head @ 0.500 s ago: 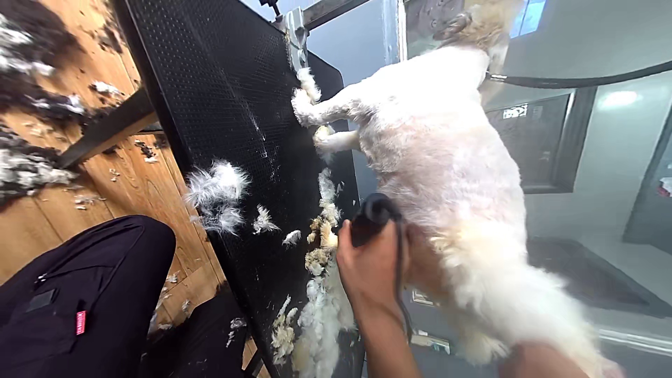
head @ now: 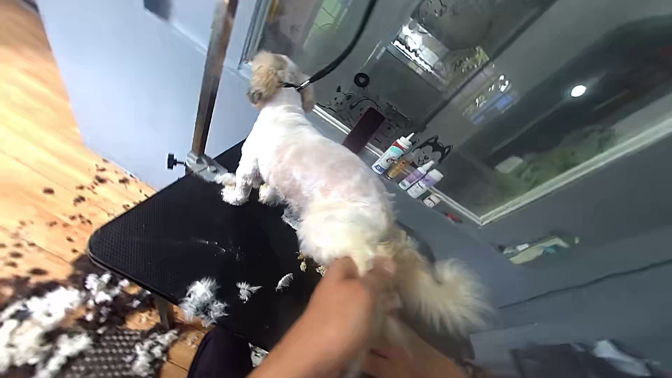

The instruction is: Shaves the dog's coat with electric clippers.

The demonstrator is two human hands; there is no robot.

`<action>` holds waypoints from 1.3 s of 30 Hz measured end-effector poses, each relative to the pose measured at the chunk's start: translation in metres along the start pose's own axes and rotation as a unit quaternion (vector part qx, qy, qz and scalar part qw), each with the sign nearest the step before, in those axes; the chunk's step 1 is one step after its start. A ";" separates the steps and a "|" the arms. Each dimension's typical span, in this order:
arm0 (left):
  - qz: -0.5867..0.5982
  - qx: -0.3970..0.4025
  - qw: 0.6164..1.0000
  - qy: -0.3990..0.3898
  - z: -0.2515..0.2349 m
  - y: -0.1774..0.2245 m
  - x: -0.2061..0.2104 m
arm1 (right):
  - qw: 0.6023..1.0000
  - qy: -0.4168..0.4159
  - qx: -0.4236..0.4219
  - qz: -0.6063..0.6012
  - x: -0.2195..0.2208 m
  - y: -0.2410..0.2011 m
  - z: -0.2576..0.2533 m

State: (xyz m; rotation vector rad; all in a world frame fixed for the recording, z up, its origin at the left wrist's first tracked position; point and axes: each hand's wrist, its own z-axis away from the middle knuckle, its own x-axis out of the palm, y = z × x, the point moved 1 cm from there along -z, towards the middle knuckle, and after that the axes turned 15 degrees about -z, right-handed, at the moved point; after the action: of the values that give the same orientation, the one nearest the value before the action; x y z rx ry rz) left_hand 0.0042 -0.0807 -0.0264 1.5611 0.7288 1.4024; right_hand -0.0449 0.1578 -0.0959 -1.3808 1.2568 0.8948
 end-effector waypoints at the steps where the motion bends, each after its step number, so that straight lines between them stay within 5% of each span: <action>1: -0.058 0.010 0.998 -0.018 -0.003 -0.005 -0.013 | 0.999 0.003 -0.005 -0.040 -0.006 -0.007 0.007; 5: -0.294 -0.010 0.952 -0.079 -0.023 -0.018 -0.089 | 0.954 0.142 0.054 -0.260 -0.003 -0.021 0.047; 9: -0.280 0.028 0.956 -0.077 -0.058 -0.019 -0.168 | 0.832 0.311 0.145 -0.435 -0.011 -0.040 0.087; 15: -0.277 0.053 0.959 -0.028 -0.099 0.001 -0.152 | 0.658 0.538 0.185 -0.493 -0.022 -0.047 0.144; 18: -0.273 0.097 0.953 -0.086 -0.101 -0.005 -0.145 | 0.518 0.625 0.175 -0.557 -0.015 -0.029 0.151; 20: -0.300 0.128 0.940 -0.102 -0.102 -0.002 -0.138 | 0.465 0.633 0.186 -0.589 -0.020 -0.006 0.147; 25: -0.332 0.137 0.928 -0.095 -0.092 0.000 -0.117 | 0.469 0.651 0.158 -0.575 -0.074 0.061 0.088; 29: -0.271 0.153 0.936 -0.163 -0.090 -0.013 -0.130 | 0.587 0.616 0.131 -0.509 -0.145 0.101 0.006; 32: -0.283 0.140 0.947 -0.053 -0.084 -0.015 -0.116 | 0.685 0.520 0.054 -0.507 -0.186 0.113 -0.059; 35: -0.336 0.122 0.934 0.007 -0.087 -0.020 -0.114 | 0.787 0.451 0.065 -0.416 -0.212 0.111 -0.120; 39: -0.300 0.094 0.949 -0.002 -0.084 -0.024 -0.112 | 0.828 0.383 0.096 -0.399 -0.216 0.112 -0.179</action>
State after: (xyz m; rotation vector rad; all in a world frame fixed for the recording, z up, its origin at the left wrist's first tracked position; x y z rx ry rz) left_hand -0.0952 -0.1497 -0.1010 1.3172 1.2418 0.8938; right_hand -0.2125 0.0383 0.1253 -1.9410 1.0866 -0.4142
